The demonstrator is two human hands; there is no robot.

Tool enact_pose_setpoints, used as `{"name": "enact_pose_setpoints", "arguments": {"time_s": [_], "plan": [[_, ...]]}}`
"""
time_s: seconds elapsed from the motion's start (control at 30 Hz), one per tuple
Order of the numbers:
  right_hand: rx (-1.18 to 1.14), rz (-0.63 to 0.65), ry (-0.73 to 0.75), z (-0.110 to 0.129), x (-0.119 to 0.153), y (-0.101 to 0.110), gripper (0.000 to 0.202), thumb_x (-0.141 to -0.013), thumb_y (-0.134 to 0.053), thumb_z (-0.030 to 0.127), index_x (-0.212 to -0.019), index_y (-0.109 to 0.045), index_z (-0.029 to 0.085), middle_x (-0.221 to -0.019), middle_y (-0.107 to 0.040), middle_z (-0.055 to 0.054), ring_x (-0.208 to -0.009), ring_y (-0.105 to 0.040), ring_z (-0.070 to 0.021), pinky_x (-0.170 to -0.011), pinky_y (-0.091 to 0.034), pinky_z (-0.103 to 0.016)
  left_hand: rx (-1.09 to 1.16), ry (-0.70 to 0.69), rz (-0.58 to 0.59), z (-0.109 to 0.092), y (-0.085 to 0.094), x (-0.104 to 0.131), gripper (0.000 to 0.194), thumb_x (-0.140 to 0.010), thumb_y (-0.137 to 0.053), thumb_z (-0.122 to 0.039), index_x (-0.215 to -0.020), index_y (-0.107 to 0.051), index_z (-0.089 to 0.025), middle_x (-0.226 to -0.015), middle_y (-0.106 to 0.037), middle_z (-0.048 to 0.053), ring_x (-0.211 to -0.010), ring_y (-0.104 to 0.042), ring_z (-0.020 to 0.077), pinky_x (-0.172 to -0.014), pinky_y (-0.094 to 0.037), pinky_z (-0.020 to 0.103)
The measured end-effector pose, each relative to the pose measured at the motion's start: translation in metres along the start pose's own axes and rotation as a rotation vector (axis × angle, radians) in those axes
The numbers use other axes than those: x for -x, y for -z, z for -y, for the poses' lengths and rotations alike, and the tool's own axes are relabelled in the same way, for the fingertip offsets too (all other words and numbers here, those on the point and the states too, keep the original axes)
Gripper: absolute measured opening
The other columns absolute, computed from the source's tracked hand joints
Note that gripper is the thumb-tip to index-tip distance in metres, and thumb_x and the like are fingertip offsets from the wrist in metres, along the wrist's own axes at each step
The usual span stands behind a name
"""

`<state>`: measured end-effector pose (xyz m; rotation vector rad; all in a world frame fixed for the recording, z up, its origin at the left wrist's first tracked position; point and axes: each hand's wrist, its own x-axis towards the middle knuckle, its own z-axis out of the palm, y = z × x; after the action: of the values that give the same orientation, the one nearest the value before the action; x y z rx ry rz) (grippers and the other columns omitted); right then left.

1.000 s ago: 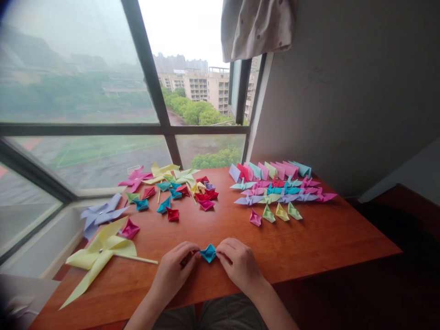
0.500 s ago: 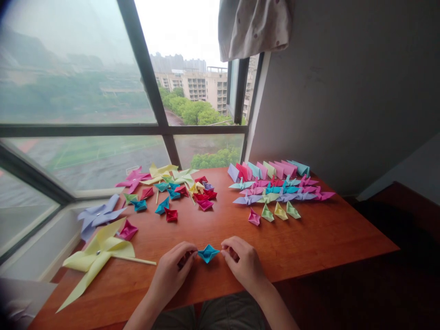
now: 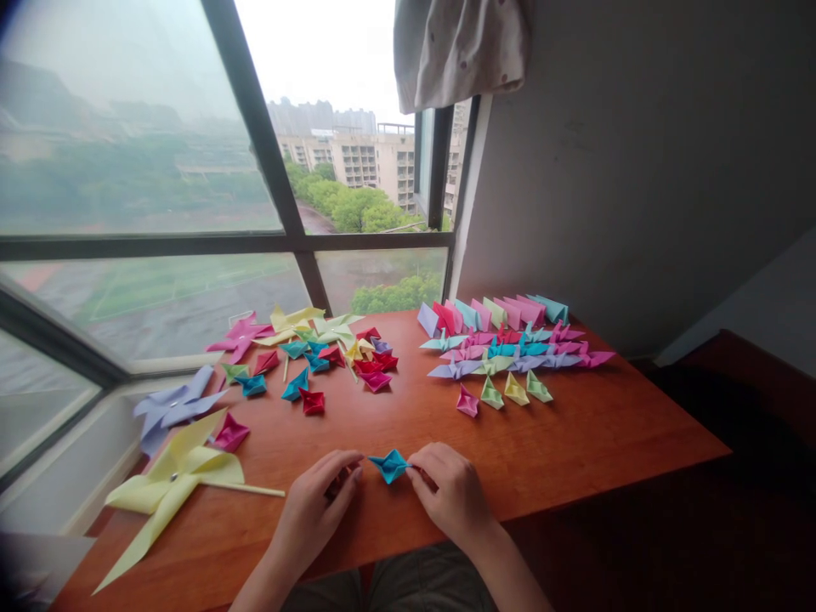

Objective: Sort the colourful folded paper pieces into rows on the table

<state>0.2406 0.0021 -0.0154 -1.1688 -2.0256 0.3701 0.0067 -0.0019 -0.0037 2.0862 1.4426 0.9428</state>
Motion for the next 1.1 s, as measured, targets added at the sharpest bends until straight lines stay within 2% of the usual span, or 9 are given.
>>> {"name": "enact_pose_setpoints", "arguments": {"time_s": [0.1,0.2,0.37,0.43,0.5,0.63,0.73,0.97,1.1], "plan": [[0.028,-0.125,-0.018,-0.012,0.003,0.019,0.015,-0.094,-0.052,0.023,-0.090,-0.066,0.022,-0.082,-0.068,-0.004,-0.075,-0.064,-0.0161,-0.068,-0.050,-0.026,-0.018,-0.022,0.003,0.003,-0.001,0.001,0.019,-0.095,-0.048,-0.027,-0.103,-0.065,-0.022,-0.093,-0.070,0.005,-0.074,-0.066,0.0154,-0.068,-0.052,0.025],[0.116,-0.296,-0.097,-0.034,0.007,0.051,0.015,-0.093,-0.055,0.028,-0.091,-0.068,0.021,-0.085,-0.070,-0.005,-0.070,-0.063,-0.0152,-0.066,-0.051,-0.025,-0.034,-0.029,-0.001,0.006,-0.002,0.001,0.020,-0.095,-0.049,-0.027,-0.104,-0.066,-0.022,-0.094,-0.070,0.005,-0.075,-0.067,0.0156,-0.069,-0.053,0.025],[0.420,-0.580,-0.283,-0.094,0.018,0.116,0.024,-0.089,-0.059,0.040,-0.088,-0.071,0.019,-0.087,-0.073,-0.006,-0.070,-0.065,-0.0170,-0.067,-0.049,-0.027,-0.050,-0.028,-0.011,0.008,-0.002,0.002,0.019,-0.095,-0.050,-0.027,-0.104,-0.066,-0.023,-0.096,-0.071,0.004,-0.076,-0.068,0.0157,-0.069,-0.054,0.025],[0.527,-0.647,-0.370,-0.123,0.024,0.137,0.029,-0.088,-0.058,0.043,-0.089,-0.071,0.018,-0.086,-0.073,-0.007,-0.068,-0.065,-0.0180,-0.064,-0.047,-0.027,-0.054,-0.034,-0.015,0.008,-0.001,0.001,0.019,-0.094,-0.050,-0.027,-0.103,-0.067,-0.023,-0.096,-0.071,0.004,-0.079,-0.068,0.0162,-0.071,-0.055,0.025],[0.615,-0.651,-0.436,-0.150,0.030,0.150,0.032,-0.087,-0.055,0.044,-0.089,-0.072,0.017,-0.085,-0.073,-0.007,-0.069,-0.065,-0.0200,-0.063,-0.045,-0.029,-0.058,-0.039,-0.012,0.008,-0.001,0.001,0.019,-0.094,-0.051,-0.027,-0.103,-0.067,-0.023,-0.096,-0.072,0.004,-0.081,-0.069,0.0167,-0.072,-0.055,0.025],[0.680,-0.574,-0.528,-0.192,0.039,0.159,0.033,-0.085,-0.050,0.043,-0.088,-0.071,0.018,-0.084,-0.073,-0.008,-0.074,-0.066,-0.0230,-0.062,-0.042,-0.030,-0.063,-0.045,-0.014,0.008,-0.001,0.000,0.018,-0.094,-0.051,-0.027,-0.102,-0.067,-0.023,-0.097,-0.072,0.004,-0.084,-0.069,0.0176,-0.073,-0.055,0.025],[0.670,-0.497,-0.564,-0.210,0.043,0.156,0.032,-0.084,-0.049,0.042,-0.087,-0.071,0.019,-0.083,-0.073,-0.008,-0.073,-0.065,-0.0227,-0.061,-0.041,-0.030,-0.059,-0.050,-0.020,0.008,-0.001,0.000,0.018,-0.094,-0.052,-0.027,-0.101,-0.067,-0.024,-0.096,-0.072,0.004,-0.084,-0.070,0.0178,-0.073,-0.055,0.025],[0.694,-0.400,-0.607,-0.221,0.047,0.151,0.026,-0.084,-0.050,0.038,-0.088,-0.069,0.021,-0.083,-0.072,-0.006,-0.070,-0.061,-0.0204,-0.058,-0.037,-0.029,-0.062,-0.060,-0.008,0.007,0.000,0.000,0.018,-0.095,-0.051,-0.029,-0.100,-0.067,-0.023,-0.094,-0.072,0.005,-0.085,-0.069,0.0182,-0.073,-0.055,0.025],[0.728,-0.417,-0.580,-0.222,0.047,0.148,0.027,-0.084,-0.048,0.038,-0.087,-0.069,0.020,-0.082,-0.071,-0.008,-0.069,-0.060,-0.0210,-0.059,-0.036,-0.030,-0.057,-0.059,-0.004,0.007,0.000,-0.001,0.018,-0.095,-0.052,-0.029,-0.100,-0.067,-0.024,-0.095,-0.072,0.004,-0.086,-0.070,0.0179,-0.074,-0.055,0.025]]}}
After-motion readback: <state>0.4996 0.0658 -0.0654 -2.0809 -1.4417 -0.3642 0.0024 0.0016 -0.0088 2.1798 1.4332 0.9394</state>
